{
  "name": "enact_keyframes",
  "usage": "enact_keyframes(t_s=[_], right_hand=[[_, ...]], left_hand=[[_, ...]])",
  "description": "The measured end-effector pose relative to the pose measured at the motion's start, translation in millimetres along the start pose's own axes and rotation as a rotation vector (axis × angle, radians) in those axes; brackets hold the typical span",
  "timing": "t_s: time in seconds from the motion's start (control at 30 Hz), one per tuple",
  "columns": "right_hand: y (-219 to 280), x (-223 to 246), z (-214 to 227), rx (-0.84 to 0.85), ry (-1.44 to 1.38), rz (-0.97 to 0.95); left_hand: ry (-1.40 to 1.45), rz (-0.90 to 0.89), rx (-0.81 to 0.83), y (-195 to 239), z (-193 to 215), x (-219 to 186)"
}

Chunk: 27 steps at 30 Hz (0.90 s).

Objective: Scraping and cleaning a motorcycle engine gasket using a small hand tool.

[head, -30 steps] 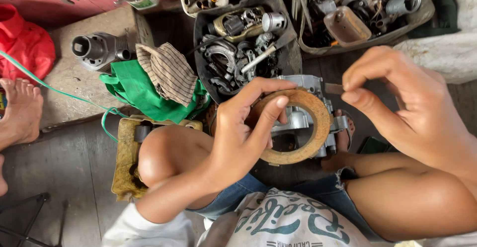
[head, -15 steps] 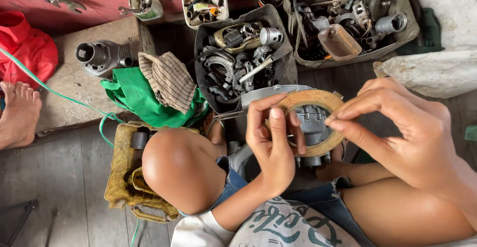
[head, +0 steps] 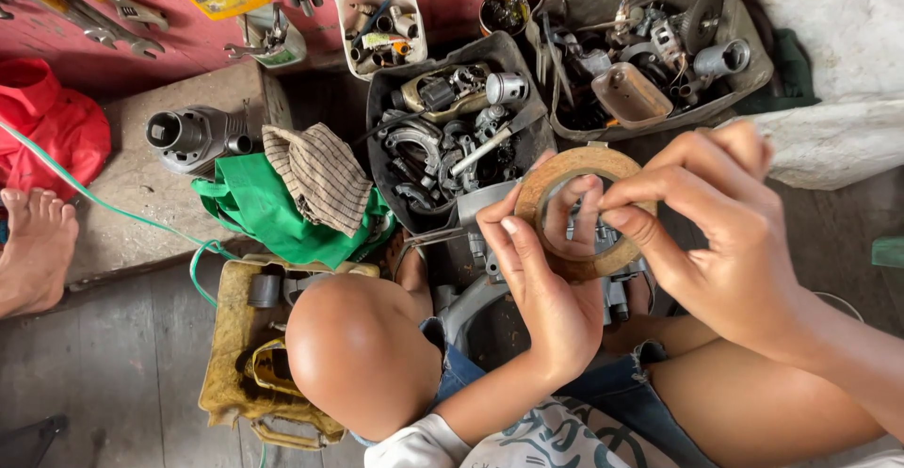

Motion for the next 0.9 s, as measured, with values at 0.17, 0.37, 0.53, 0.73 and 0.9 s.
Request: enact_keyframes(t_s=[0.17, 0.37, 0.53, 0.73, 0.9], right_hand=[[-3, -2, -9, 0.015, -0.083, -0.07], [2, 6, 4, -0.08, 0.074, 0.057], [1, 18, 18, -0.164, 0.133, 0.157], [-2, 27, 18, -0.132, 0.146, 0.229], [5, 31, 16, -0.193, 0.078, 0.267]], left_hand=[[0.008, -0.087, 0.014, 5, -12, -9], [-0.005, -0.065, 0.059, 12, -35, -10], [-0.097, -0.146, 0.161, 29, -50, -13], [-0.098, -0.144, 0.212, 37, -50, -13], [-0.168, -0.172, 0.225, 45, -49, -21]])
Point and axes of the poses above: each hand's wrist, its own y-axis away from the middle knuckle, its own z-axis out of the back of the hand, x = y × z, the point moved 7 cm from there along -y, towards the middle knuckle, and after that the axes turned 13 degrees about z, right-handed, at the moved point
